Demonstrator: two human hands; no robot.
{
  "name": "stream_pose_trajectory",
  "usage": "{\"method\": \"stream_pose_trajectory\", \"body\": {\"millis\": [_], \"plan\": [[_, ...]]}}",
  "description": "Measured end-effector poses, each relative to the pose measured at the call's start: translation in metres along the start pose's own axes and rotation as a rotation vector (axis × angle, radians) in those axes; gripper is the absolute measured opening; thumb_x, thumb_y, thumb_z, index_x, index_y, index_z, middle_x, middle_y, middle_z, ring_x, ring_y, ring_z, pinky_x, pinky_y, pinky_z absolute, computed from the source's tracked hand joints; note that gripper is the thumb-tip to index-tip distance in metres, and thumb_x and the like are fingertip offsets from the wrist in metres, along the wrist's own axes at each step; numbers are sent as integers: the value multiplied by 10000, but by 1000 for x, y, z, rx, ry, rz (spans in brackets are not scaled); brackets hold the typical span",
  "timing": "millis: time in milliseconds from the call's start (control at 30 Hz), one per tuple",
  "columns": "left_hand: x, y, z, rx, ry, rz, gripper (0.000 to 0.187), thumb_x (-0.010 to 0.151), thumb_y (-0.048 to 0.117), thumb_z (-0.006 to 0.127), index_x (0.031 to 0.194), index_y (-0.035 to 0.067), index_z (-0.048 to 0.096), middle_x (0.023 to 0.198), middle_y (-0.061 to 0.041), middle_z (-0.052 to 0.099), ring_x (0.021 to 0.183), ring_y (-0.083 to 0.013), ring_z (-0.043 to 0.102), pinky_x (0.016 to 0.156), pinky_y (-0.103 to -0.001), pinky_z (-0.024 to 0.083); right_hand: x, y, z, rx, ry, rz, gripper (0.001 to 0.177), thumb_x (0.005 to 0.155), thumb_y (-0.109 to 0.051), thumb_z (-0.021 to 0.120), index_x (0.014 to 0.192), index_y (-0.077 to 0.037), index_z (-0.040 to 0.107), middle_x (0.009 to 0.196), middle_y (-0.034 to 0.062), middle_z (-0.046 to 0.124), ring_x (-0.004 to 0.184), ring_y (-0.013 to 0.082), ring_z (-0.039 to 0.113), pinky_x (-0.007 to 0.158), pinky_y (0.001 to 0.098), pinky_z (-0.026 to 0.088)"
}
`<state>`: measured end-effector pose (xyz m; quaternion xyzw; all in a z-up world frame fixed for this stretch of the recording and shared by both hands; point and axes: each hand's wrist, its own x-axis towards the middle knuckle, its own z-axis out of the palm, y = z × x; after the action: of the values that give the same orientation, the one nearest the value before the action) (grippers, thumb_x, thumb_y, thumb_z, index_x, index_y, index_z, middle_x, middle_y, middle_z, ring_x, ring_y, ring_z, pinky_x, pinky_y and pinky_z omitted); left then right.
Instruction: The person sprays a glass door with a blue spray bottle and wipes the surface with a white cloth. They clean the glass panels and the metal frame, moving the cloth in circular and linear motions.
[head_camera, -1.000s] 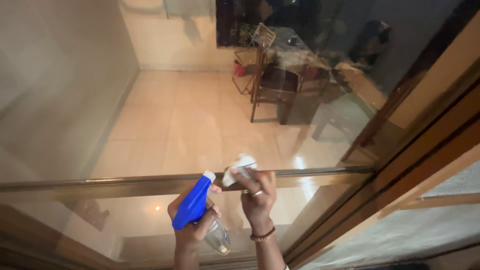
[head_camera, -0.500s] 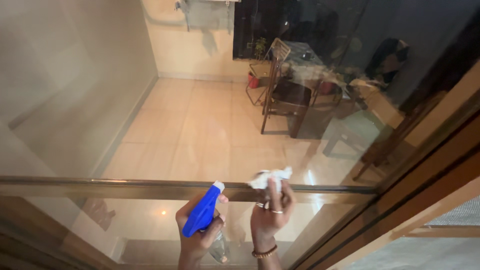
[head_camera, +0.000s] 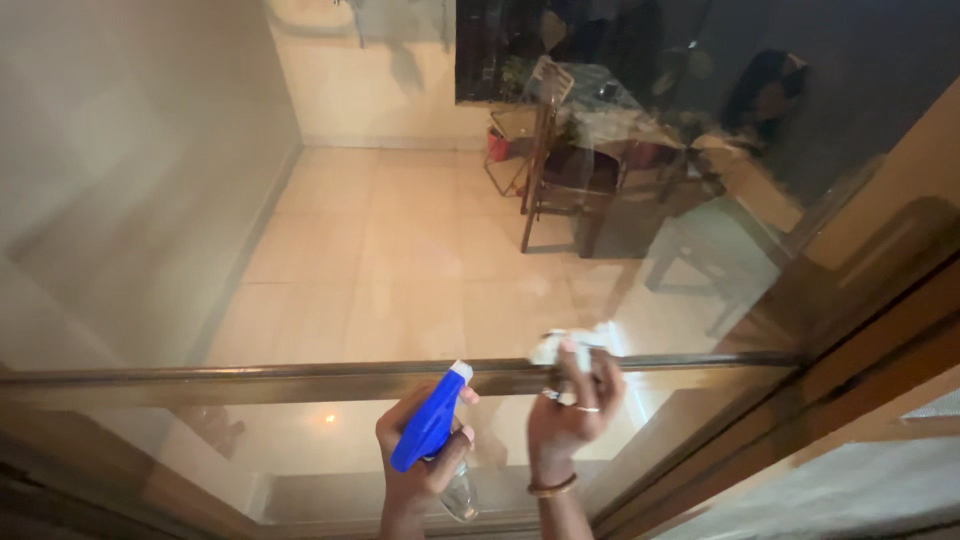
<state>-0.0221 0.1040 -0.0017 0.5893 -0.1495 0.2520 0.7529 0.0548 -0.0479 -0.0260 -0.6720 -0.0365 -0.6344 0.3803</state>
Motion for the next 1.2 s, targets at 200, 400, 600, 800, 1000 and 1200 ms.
{"method": "stream_pose_trajectory", "body": {"millis": [200, 400, 600, 800, 1000, 1200], "plan": [[-1, 5, -27, -55, -9, 41, 402, 747, -88, 692, 1149, -101, 675, 978, -130, 749, 569, -74, 627, 537, -241, 528, -1, -18, 5, -6, 38, 51, 324, 826, 89, 842, 1051, -137, 782, 1453, 85, 425, 1062, 138, 580, 895, 317, 555], [2, 8, -45, -42, -48, 3, 437, 755, -60, 724, 1188, -101, 683, 933, -115, 739, 546, -51, 567, 524, -225, 478, 11, -47, 5, 94, -27, -22, 442, 812, 75, 750, 1236, 31, 637, 1519, 172, 351, 1373, 353, 475, 1111, 459, 498], [10, 11, -58, -85, -92, 39, 445, 771, -42, 731, 1206, -102, 654, 1012, -133, 748, 592, -61, 621, 571, -224, 520, -14, -66, 28, 17, 32, -103, 223, 895, 18, 822, 1067, -104, 750, 1447, 122, 408, 1309, 229, 575, 1057, 353, 577], [5, 5, -73, -134, -115, -50, 447, 738, -71, 726, 1177, -115, 658, 977, -163, 748, 591, -77, 639, 569, -235, 528, -10, -35, 20, 148, 188, 14, 393, 1015, 5, 766, 1312, -86, 525, 1408, 82, 468, 1311, 233, 588, 1005, 299, 609], [11, 2, -77, -118, -175, 6, 386, 763, -99, 724, 1145, -114, 675, 900, -139, 702, 789, -126, 688, 648, -257, 537, -14, -52, 16, -105, 78, 138, 447, 933, 115, 701, 1353, 11, 593, 1211, 145, 615, 1079, 247, 641, 875, 299, 601], [17, 0, -51, -118, -182, -22, 414, 735, -70, 740, 1141, -108, 670, 1012, -173, 733, 613, -70, 625, 594, -235, 528, -39, -41, 21, -276, -101, -113, 558, 777, 122, 715, 1294, -89, 695, 1221, 130, 583, 1076, 302, 604, 938, 395, 537]]}}
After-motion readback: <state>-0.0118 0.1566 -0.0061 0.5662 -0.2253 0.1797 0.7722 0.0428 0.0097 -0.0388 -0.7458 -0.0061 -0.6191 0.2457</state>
